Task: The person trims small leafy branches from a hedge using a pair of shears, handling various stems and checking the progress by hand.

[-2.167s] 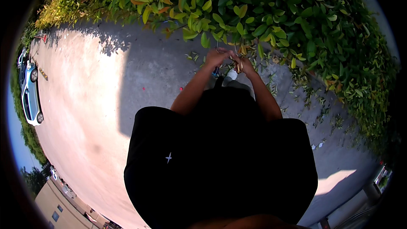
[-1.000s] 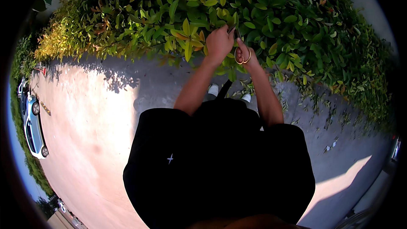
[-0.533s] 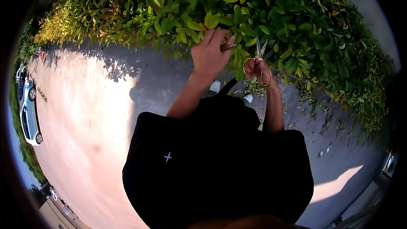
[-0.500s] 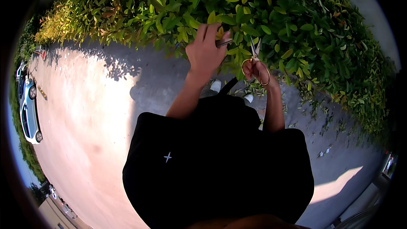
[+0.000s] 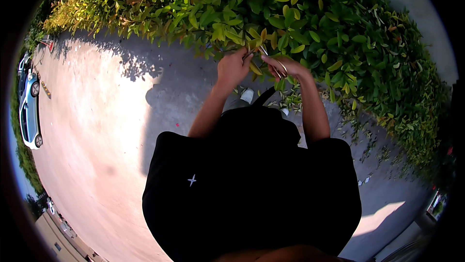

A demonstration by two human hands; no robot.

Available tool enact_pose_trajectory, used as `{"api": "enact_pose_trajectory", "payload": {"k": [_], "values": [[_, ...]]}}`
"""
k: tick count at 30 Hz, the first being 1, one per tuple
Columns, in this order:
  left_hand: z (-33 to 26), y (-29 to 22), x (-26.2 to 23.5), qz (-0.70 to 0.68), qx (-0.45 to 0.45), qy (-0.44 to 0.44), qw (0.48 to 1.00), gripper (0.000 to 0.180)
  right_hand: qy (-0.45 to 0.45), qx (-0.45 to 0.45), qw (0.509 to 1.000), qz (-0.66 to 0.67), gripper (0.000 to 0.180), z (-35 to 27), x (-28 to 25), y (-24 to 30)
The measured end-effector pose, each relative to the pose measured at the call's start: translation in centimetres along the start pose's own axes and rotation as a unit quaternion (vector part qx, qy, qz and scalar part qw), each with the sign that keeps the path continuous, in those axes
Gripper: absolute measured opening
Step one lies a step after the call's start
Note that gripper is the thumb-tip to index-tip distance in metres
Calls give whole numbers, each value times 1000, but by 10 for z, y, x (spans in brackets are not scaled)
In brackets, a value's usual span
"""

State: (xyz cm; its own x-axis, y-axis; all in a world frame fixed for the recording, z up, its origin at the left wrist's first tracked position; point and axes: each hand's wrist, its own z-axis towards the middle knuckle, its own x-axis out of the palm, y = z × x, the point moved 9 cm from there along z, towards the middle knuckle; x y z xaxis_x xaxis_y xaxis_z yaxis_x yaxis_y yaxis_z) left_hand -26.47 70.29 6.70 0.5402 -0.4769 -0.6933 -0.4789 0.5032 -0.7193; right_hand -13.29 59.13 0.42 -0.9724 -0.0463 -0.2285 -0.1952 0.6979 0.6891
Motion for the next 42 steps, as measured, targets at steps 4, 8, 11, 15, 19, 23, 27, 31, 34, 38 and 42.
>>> {"api": "enact_pose_trajectory", "payload": {"k": [4,8,11,15,19,23,27,31,34,38,42], "values": [[-14,1,7,-7,35,11,999,24,62,32,996,-52,76,32,4,-9],[-20,3,9,1,39,26,999,22,73,5,996,-57,72,58,10,-12],[-19,1,9,3,65,17,998,22,71,-23,997,-13,66,74,17,-19],[-18,-2,5,-2,76,11,997,22,11,-100,995,13,52,80,14,-16],[-19,1,11,-9,47,48,998,22,-80,-26,995,62,53,72,8,-34],[-20,-5,9,26,85,136,987,23,-135,-99,976,136,55,35,-4,-26],[16,-8,-76,-118,-3,-50,992,33,-86,-111,974,175,57,3,-7,-30],[57,-10,-139,-173,23,-331,927,38,-79,-188,947,249,56,-13,-9,0],[89,-3,-150,-38,32,-380,923,40,-59,-235,947,211,53,-22,-5,38],[125,19,-113,-5,-7,-171,985,54,1,-235,940,246,57,-27,10,71],[110,-2,-110,-42,5,-136,990,57,46,-179,959,215,62,-12,24,83]]}}
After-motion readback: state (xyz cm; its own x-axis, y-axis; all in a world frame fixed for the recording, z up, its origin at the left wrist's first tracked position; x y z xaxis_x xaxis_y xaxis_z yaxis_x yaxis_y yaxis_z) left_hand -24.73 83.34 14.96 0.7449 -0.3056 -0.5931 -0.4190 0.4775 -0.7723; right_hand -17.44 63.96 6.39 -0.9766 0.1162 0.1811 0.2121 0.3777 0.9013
